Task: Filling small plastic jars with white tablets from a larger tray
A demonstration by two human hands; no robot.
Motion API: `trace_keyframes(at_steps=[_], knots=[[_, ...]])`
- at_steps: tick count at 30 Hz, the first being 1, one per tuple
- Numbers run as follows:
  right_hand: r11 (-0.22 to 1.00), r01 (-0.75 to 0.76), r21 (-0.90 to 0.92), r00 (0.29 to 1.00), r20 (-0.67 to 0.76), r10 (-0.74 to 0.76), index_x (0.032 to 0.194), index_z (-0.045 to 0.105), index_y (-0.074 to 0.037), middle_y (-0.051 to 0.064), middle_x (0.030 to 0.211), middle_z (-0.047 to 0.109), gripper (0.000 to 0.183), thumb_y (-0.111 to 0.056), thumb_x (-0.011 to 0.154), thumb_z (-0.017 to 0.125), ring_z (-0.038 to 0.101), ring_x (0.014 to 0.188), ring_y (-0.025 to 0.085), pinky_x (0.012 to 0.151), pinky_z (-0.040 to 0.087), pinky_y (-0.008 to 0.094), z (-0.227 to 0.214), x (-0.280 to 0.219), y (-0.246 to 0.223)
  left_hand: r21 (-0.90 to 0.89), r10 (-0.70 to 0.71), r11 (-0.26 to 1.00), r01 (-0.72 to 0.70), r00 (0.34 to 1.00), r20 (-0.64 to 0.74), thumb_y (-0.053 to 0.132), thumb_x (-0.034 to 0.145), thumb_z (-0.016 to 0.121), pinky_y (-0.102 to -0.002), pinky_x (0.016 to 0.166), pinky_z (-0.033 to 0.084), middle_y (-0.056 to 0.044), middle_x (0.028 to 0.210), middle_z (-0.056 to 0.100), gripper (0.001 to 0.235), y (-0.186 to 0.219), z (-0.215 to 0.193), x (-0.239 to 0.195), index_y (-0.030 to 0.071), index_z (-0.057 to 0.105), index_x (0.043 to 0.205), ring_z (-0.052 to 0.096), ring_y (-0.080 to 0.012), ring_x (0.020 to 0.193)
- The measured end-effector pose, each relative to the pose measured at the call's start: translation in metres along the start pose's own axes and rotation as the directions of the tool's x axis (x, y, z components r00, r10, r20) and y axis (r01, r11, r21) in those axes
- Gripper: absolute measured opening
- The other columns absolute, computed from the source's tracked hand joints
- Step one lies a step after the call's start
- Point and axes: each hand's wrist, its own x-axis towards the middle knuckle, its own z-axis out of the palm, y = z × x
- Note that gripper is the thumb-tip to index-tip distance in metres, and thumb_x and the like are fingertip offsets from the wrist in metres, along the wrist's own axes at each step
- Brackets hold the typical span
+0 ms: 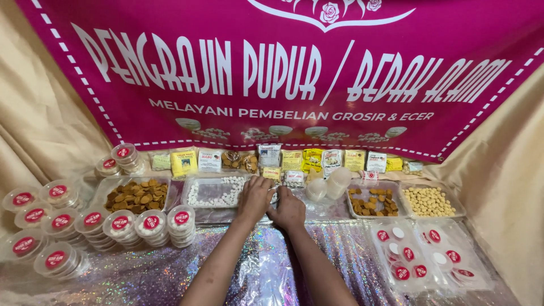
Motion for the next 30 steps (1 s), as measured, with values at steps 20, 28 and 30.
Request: trace_keyframes(at_steps=[20, 28, 30], knots=[[1.0, 0.028, 0.0, 1.0, 0.007, -0.028, 0.119, 0.045, -0.021, 0.008, 0.113, 0.062, 0.045, -0.043, 0.08, 0.053, 0.071, 0.101, 0.039, 0.09, 0.055, 0.05, 0.0, 0.001, 0.005, 0.157, -0.032, 0.987, 0.021, 0.997, 0.064, 0.032, 0.088, 0.065, -0.044, 0.091, 0.047, 0.003, 0.091, 0.062, 0.005, -0.024, 0.078, 0.005, 0.028, 0.069, 0.088, 0.057, -0.0216, 0.106], [0.999, 0.036, -0.015, 0.999, -0.002, -0.036, 0.121, 0.045, -0.022, 0.006, 0.112, 0.061, 0.045, -0.041, 0.08, 0.052, 0.072, 0.099, 0.038, 0.087, 0.056, 0.05, 0.012, 0.008, 0.012, -0.022, -0.047, 0.999, 0.046, 0.998, -0.048, 0.021, 0.087, 0.066, -0.042, 0.091, 0.051, -0.002, 0.102, 0.06, 0.014, -0.029, 0.074, -0.001, 0.021, 0.072, 0.099, 0.057, -0.0263, 0.109], [0.999, 0.037, -0.014, 0.999, -0.022, -0.038, 0.123, 0.044, -0.023, 0.007, 0.112, 0.061, 0.044, -0.043, 0.084, 0.048, 0.072, 0.098, 0.038, 0.088, 0.056, 0.049, 0.025, 0.014, 0.02, -0.124, -0.007, 0.992, 0.005, 1.0, -0.016, 0.014, 0.072, 0.079, -0.047, 0.105, 0.047, -0.011, 0.122, 0.057, 0.045, -0.022, 0.064, -0.005, 0.011, 0.069, 0.116, 0.054, -0.0366, 0.125]])
